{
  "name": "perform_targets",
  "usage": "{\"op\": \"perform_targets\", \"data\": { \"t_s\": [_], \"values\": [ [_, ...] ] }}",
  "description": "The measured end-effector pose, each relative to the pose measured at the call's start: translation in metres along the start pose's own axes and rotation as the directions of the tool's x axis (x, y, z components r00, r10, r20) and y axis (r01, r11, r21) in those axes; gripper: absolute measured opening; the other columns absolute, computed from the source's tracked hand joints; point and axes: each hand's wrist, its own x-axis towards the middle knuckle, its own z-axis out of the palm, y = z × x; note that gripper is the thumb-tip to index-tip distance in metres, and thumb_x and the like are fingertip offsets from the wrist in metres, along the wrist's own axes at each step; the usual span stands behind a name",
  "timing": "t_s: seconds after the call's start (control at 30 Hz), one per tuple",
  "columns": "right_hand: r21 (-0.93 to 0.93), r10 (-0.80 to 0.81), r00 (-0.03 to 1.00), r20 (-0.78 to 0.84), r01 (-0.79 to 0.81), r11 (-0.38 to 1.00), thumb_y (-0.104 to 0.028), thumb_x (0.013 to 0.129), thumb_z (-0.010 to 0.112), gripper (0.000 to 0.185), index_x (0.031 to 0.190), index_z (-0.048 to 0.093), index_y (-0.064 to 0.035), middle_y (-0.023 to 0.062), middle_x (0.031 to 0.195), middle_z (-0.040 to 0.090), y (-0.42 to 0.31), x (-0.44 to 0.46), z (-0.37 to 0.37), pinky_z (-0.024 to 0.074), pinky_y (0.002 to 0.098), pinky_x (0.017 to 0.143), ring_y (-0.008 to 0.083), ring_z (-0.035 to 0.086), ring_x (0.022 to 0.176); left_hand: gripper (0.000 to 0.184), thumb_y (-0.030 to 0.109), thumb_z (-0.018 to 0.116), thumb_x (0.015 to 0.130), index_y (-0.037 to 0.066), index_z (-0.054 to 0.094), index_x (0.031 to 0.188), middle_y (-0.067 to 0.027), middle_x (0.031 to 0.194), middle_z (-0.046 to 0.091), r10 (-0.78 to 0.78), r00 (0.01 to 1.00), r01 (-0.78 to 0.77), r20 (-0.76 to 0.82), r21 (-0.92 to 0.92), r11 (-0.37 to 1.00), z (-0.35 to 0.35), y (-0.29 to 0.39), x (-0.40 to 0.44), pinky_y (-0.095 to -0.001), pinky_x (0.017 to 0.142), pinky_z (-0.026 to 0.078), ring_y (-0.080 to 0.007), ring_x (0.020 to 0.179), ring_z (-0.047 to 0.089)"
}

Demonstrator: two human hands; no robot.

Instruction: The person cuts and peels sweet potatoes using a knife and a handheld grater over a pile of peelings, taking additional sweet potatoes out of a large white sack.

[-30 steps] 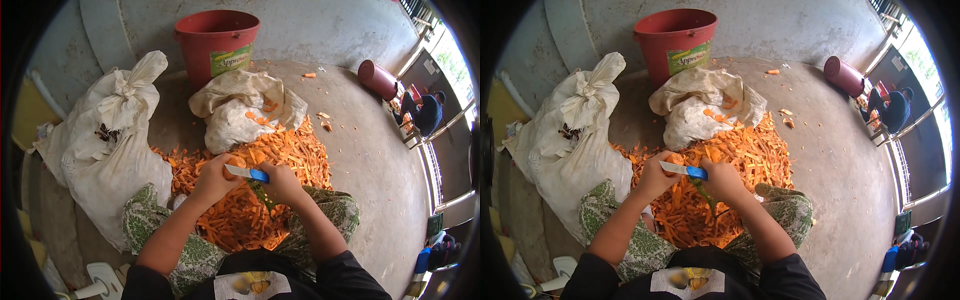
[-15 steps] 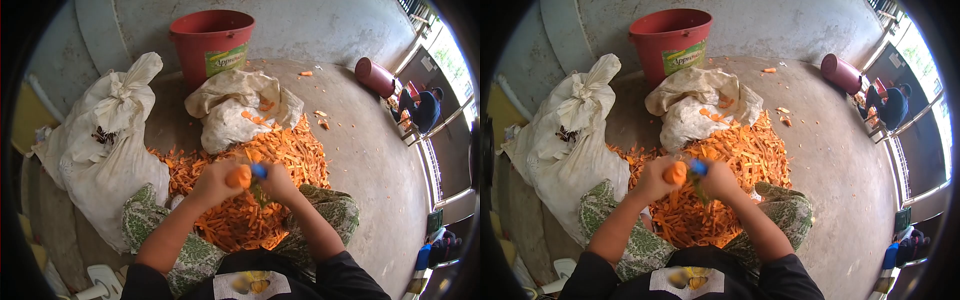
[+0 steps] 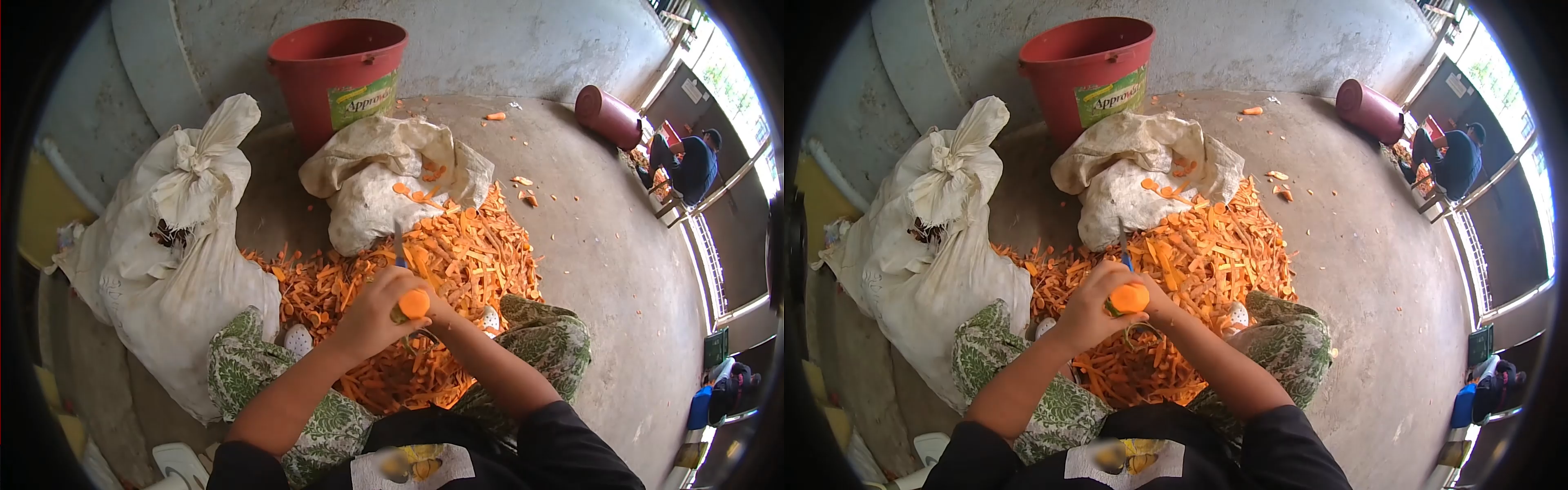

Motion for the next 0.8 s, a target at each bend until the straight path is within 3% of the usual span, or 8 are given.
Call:
{"op": "perform_targets", "data": {
  "t_s": [0.07,0.13,0.33,0.37,0.43,0.63,0.7,0.8],
  "values": [
    [0.509,0.512,0.859,-0.008,-0.437,0.741,-0.025,0.082,0.058,0.024,0.089,0.058,-0.0022,0.0056,0.077,0.061,-0.030,0.008,-0.006,0.0475,0.0253,0.063,0.0135,0.060,0.069,0.044,0.014,0.079,0.060,0.009,0.055,0.097,-0.0088,0.095,0.050,-0.032,0.997,0.032,-0.072,0.001,0.999,-0.002,-0.001,0.000,-0.0355,0.076,0.045,-0.0252,0.087,0.053],
    [0.622,0.599,0.796,-0.084,-0.428,0.656,-0.026,0.083,0.057,0.024,0.082,0.057,-0.0016,0.0019,0.072,0.057,-0.073,0.023,-0.013,0.0446,0.0249,0.057,0.0095,0.055,0.062,0.044,0.014,0.079,0.059,0.005,0.053,0.094,-0.0096,0.092,0.054,-0.057,0.989,0.068,-0.134,0.073,0.995,-0.010,-0.006,0.001,-0.0352,0.075,0.046,-0.0258,0.087,0.056],
    [-0.117,0.512,0.770,-0.381,-0.589,0.800,-0.025,0.083,0.056,0.026,0.073,0.052,-0.0013,0.0024,0.058,0.048,-0.129,0.039,-0.028,0.0368,0.0296,0.052,0.0118,0.046,0.054,0.040,0.011,0.076,0.062,0.001,0.053,0.093,-0.0127,0.086,0.060,-0.313,0.949,0.314,-0.029,0.162,0.936,-0.024,-0.013,-0.002,-0.0334,0.069,0.047,-0.0259,0.080,0.060],
    [-0.117,0.512,0.769,-0.382,-0.590,0.799,-0.025,0.083,0.056,0.026,0.073,0.052,-0.0013,0.0024,0.058,0.048,-0.136,0.038,-0.027,0.0368,0.0296,0.052,0.0118,0.046,0.054,0.038,0.009,0.074,0.063,0.001,0.053,0.093,-0.0132,0.086,0.060,-0.372,0.928,0.366,0.004,0.172,0.914,-0.022,-0.017,-0.004,-0.0337,0.069,0.047,-0.0266,0.080,0.060],
    [-0.379,0.383,0.851,-0.360,-0.509,0.773,-0.021,0.083,0.054,0.018,0.082,0.055,-0.0032,0.0138,0.059,0.052,-0.144,0.035,-0.025,0.0396,0.0372,0.053,0.0282,0.051,0.053,0.036,0.008,0.072,0.064,0.000,0.053,0.094,-0.0138,0.085,0.060,-0.433,0.901,0.420,0.035,0.184,0.888,-0.020,-0.021,-0.005,-0.0340,0.068,0.047,-0.0273,0.079,0.061],
    [-0.627,0.436,0.883,-0.174,-0.440,0.643,-0.014,0.074,0.057,0.014,0.083,0.053,-0.0039,0.0190,0.067,0.057,-0.160,0.020,-0.024,0.0425,0.0461,0.062,0.0374,0.057,0.068,0.037,0.009,0.071,0.064,0.000,0.054,0.095,-0.0138,0.082,0.062,-0.399,0.917,0.396,-0.031,0.210,0.894,-0.029,-0.024,0.001,-0.0339,0.067,0.048,-0.0288,0.078,0.061],
    [-0.637,0.421,0.894,-0.150,-0.413,0.651,-0.014,0.073,0.057,0.014,0.083,0.052,-0.0038,0.0189,0.067,0.057,-0.162,0.015,-0.018,0.0430,0.0459,0.062,0.0374,0.057,0.068,0.034,0.008,0.072,0.063,0.000,0.055,0.091,-0.0089,0.074,0.060,-0.504,0.863,0.502,-0.034,-0.051,0.863,-0.028,-0.028,0.000,-0.0297,0.065,0.047,-0.0171,0.071,0.060],
    [-0.652,0.399,0.910,-0.111,-0.370,0.661,-0.013,0.072,0.056,0.015,0.082,0.051,-0.0037,0.0187,0.066,0.057,-0.162,0.014,-0.017,0.0437,0.0457,0.062,0.0374,0.057,0.067,0.033,0.008,0.072,0.063,0.001,0.054,0.091,-0.0038,0.076,0.059,-0.509,0.860,0.509,0.032,-0.115,0.853,-0.031,-0.026,0.000,-0.0280,0.065,0.045,-0.0113,0.071,0.057]
  ]
}}
